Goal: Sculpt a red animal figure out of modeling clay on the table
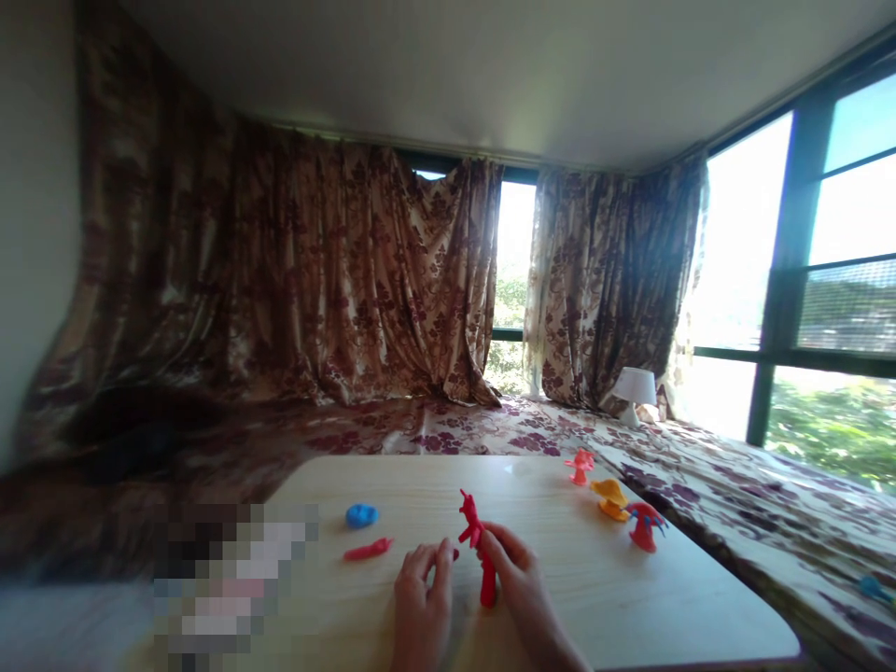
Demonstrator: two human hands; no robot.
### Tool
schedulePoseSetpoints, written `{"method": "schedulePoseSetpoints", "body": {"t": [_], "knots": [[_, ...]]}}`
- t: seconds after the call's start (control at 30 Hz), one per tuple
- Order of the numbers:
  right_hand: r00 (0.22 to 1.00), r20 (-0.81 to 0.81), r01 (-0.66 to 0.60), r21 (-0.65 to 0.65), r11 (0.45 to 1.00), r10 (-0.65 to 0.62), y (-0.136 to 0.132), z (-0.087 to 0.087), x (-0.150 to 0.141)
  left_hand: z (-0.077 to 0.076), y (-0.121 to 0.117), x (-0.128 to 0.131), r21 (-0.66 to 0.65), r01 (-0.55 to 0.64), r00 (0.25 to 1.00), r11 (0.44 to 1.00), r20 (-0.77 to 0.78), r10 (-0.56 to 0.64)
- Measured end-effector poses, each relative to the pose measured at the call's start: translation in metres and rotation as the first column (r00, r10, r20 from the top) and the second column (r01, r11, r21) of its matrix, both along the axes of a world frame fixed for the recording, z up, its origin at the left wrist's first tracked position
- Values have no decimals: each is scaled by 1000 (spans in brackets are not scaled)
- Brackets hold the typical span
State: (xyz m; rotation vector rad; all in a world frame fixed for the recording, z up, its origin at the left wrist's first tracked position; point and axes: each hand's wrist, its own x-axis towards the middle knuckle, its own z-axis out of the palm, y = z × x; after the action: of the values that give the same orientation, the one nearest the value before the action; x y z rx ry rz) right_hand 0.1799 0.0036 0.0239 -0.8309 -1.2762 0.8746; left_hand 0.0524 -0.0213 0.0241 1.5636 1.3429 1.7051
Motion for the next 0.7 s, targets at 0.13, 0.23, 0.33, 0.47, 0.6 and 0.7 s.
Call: {"method": "schedulePoseSetpoints", "body": {"t": [0.13, 0.23, 0.33, 0.47, 0.6, 0.7], "knots": [[999, -24, -26, -34, 999, 26, 2, -2, -1, -5, 4, -2, 14, -16, 999, 1000, 47, 16], [997, -33, -70, -38, 997, 69, -3, 2, -4, -5, 2, 0, 48, 9, 1000, 999, 15, -10], [992, -25, -128, -40, 991, 128, -8, 6, -4, -3, -1, 4, 71, 15, 999, 997, -46, -12], [986, 33, -160, -72, 985, 162, -7, 4, -3, -2, -4, 6, 104, -11, 996, 995, -84, 19], [979, 112, -167, -45, 985, 171, -5, 0, -2, -1, -5, 5, 125, -64, 993, 990, -90, 76], [977, 149, -153, -14, 988, 154, -6, 0, -2, -2, -2, 4, 114, -70, 995, 991, -66, 78]]}}
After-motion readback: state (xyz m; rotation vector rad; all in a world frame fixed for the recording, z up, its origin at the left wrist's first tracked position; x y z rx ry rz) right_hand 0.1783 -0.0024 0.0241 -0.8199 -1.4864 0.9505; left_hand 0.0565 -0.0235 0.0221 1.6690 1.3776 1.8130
